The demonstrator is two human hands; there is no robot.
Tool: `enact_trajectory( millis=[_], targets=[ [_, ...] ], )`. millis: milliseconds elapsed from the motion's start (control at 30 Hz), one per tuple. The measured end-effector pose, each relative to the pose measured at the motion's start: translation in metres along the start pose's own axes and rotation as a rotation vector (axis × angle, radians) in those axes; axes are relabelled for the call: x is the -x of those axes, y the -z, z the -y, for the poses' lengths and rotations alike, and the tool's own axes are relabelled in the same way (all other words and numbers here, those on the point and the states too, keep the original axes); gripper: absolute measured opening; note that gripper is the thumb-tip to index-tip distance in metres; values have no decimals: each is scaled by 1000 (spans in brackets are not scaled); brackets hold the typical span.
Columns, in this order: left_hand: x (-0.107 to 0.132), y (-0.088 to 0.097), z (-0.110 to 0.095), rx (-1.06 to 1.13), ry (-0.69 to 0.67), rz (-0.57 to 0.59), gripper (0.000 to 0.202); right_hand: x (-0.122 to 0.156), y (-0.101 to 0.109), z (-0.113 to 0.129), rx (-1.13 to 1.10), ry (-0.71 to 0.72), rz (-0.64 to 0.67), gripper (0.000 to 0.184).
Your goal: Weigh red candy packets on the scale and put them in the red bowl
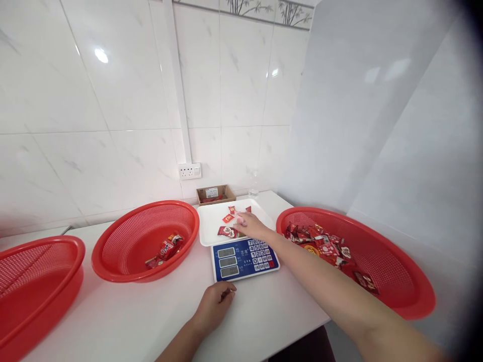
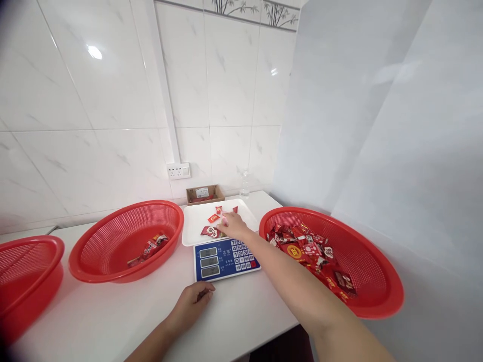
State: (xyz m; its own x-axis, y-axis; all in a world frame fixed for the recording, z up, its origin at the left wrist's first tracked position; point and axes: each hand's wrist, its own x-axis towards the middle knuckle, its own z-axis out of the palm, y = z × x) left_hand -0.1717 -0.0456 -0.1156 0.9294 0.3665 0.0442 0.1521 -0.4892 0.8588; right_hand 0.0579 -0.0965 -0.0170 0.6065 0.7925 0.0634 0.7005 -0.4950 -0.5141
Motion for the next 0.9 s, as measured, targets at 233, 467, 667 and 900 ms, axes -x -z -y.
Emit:
enact_trajectory(
  millis=[233,467,667,900],
  targets=[
    [-1,-3,5,19,-24,-9,25,-29,-8,9,131,-37,10,77],
    [-2,-4,8,42,-18,-6,24,-35,-9,23,184,153,66,58],
    [-1,-3,7,30,-14,-2,24,-17,-10,21,195,309,85,62],
    [-1,-2,3,7,-12,4,24,-8,0,21,136,289,31,62]
  ],
)
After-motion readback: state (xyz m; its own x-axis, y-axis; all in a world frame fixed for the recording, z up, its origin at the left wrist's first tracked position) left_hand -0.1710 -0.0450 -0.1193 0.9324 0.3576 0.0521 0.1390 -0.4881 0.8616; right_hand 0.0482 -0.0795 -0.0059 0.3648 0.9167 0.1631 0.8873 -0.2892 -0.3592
